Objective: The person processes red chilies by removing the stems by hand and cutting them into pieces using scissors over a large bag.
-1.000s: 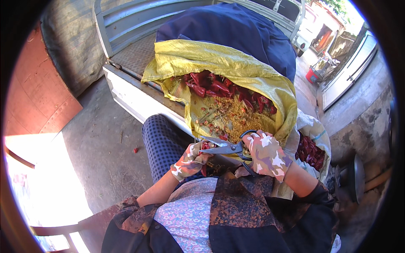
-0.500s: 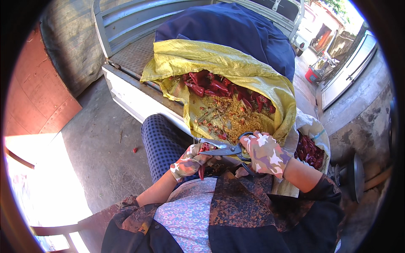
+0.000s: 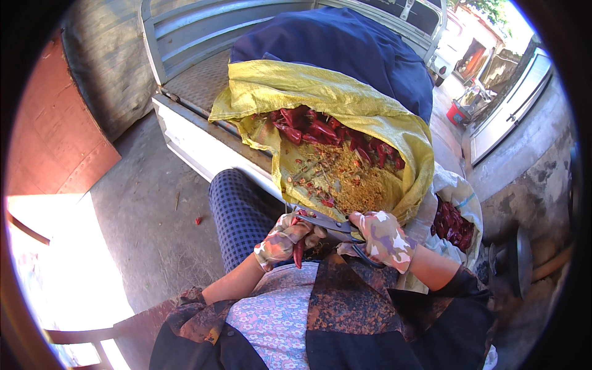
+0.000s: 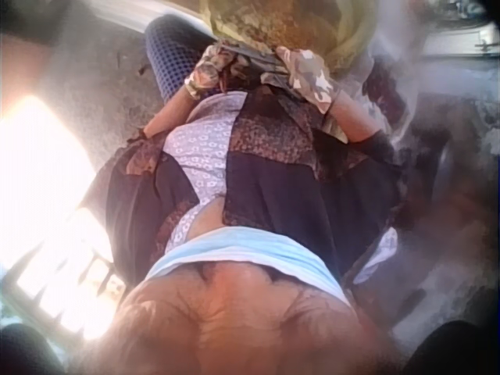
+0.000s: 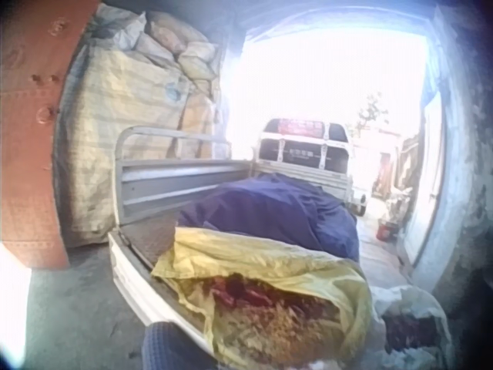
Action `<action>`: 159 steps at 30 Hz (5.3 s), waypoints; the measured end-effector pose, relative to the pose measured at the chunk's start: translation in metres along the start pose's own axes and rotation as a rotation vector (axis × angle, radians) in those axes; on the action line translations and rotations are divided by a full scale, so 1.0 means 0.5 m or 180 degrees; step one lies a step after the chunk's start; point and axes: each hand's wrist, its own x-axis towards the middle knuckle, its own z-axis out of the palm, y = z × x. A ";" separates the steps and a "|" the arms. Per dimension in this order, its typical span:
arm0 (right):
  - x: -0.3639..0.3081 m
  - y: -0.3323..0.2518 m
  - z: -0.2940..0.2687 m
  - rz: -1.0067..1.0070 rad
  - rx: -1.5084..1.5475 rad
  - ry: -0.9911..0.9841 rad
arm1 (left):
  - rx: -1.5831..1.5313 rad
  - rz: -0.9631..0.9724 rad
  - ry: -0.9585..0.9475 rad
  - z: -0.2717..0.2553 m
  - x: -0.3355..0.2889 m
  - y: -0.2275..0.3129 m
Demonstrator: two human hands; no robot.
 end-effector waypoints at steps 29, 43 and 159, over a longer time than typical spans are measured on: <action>0.032 0.097 0.007 0.0023 -0.0995 0.0293 | -0.0363 -0.0197 0.0362 0.037 0.003 -0.032; 0.179 0.256 0.027 -0.0204 0.1427 0.1383 | -0.1074 -0.0120 0.0291 0.012 0.013 -0.030; 0.142 -0.071 0.114 -0.1218 0.1303 0.2955 | -0.0618 0.0015 0.1427 0.028 0.015 0.004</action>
